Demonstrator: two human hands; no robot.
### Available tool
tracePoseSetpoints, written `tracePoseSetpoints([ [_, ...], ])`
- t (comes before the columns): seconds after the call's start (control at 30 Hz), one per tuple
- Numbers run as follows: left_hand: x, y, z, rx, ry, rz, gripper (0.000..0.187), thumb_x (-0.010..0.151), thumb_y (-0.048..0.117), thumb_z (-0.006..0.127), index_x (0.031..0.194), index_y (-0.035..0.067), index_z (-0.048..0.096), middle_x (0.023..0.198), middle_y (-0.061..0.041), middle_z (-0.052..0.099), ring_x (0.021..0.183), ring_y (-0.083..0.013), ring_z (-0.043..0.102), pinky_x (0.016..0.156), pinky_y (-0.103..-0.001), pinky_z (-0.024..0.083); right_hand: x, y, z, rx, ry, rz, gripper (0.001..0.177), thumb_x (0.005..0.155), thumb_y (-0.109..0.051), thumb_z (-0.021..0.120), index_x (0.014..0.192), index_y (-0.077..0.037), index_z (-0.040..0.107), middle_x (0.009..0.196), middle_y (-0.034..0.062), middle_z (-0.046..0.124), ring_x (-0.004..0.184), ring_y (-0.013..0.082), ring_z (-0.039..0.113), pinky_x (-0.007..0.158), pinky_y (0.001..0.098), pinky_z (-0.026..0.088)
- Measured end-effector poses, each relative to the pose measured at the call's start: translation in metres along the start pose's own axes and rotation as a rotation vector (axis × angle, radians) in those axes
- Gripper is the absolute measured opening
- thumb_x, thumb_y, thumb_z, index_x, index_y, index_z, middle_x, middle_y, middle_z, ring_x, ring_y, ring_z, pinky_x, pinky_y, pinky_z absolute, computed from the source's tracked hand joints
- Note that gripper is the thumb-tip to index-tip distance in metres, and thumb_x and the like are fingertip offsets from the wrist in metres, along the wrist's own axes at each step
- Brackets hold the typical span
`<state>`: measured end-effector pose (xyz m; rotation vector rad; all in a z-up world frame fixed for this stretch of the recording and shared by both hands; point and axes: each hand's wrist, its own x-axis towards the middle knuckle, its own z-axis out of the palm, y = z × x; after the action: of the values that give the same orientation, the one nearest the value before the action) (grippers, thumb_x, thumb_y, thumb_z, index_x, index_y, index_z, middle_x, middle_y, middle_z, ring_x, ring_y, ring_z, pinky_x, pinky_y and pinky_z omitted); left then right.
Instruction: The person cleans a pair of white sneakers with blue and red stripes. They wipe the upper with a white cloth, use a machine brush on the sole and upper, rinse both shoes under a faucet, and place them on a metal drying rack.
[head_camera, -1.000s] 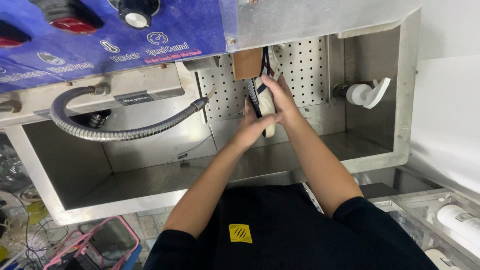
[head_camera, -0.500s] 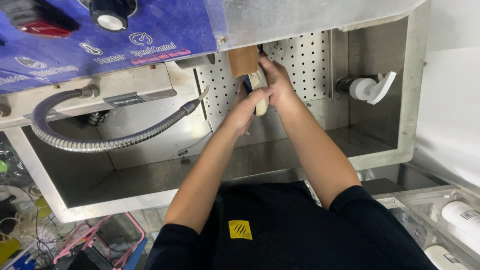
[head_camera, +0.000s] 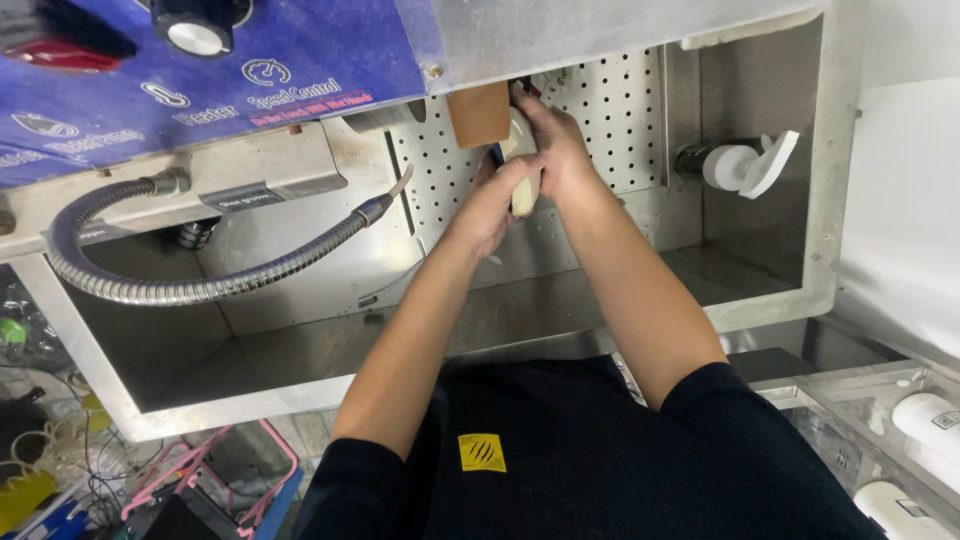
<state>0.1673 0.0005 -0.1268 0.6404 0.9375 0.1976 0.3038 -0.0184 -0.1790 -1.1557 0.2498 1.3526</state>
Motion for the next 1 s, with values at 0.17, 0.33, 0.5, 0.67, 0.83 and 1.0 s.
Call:
tracePoseSetpoints([
  [0.17,0.004,-0.005,0.002,0.003,-0.066,0.179,0.099,0.080,0.030,0.080,0.156,0.001,0.023,0.149,-0.018,0.047,0.137,-0.0271,0.050,0.109,-0.039,0.047,-0.006,-0.005,0.000,0.040,-0.059,-0.030,0.047,0.094,-0.029,0.073,0.121,0.009,0.064,0.106,0.0157,0.073,0.088,0.0236,0.072,0.077,0.0384,0.060],
  [0.33,0.007,-0.013,0.003,-0.032,-0.070,0.200,0.100,0.080,0.027,0.078,0.157,0.000,0.020,0.152,-0.020,0.043,0.142,-0.0310,0.044,0.115,-0.042,0.041,-0.009,-0.008,0.001,-0.017,-0.033,-0.057,0.046,0.091,-0.028,0.074,0.117,0.008,0.065,0.104,0.0155,0.074,0.087,0.0229,0.073,0.076,0.0372,0.061],
  [0.5,0.007,-0.017,0.002,-0.022,-0.092,0.239,0.102,0.082,0.025,0.078,0.159,-0.001,0.016,0.155,-0.021,0.040,0.145,-0.0313,0.042,0.117,-0.042,0.040,-0.007,-0.009,-0.001,-0.008,-0.067,-0.085,0.044,0.090,-0.025,0.077,0.117,0.008,0.064,0.104,0.0151,0.073,0.086,0.0224,0.074,0.075,0.0376,0.062],
  [0.67,0.003,-0.024,0.002,0.032,-0.062,0.243,0.105,0.080,0.025,0.076,0.160,0.001,0.013,0.154,-0.020,0.040,0.143,-0.0310,0.043,0.114,-0.042,0.041,-0.011,-0.005,-0.006,-0.012,-0.076,-0.094,0.042,0.093,-0.023,0.077,0.116,0.009,0.065,0.101,0.0149,0.073,0.082,0.0233,0.072,0.071,0.0380,0.059],
  [0.83,-0.008,-0.032,0.002,0.070,-0.061,0.309,0.105,0.080,0.024,0.076,0.161,-0.001,0.012,0.152,-0.021,0.041,0.141,-0.0303,0.045,0.114,-0.041,0.043,-0.023,-0.001,-0.007,-0.051,-0.098,-0.128,0.041,0.092,-0.021,0.075,0.121,0.006,0.066,0.105,0.0129,0.074,0.087,0.0203,0.073,0.076,0.0355,0.061],
  [1.0,-0.017,-0.029,0.003,0.123,-0.096,0.359,0.107,0.079,0.022,0.076,0.160,-0.001,0.009,0.149,-0.022,0.044,0.139,-0.0309,0.049,0.114,-0.040,0.044,-0.030,-0.004,-0.005,-0.114,-0.114,-0.169,0.037,0.092,-0.019,0.073,0.119,0.005,0.067,0.106,0.0112,0.075,0.089,0.0193,0.074,0.079,0.0341,0.062],
])
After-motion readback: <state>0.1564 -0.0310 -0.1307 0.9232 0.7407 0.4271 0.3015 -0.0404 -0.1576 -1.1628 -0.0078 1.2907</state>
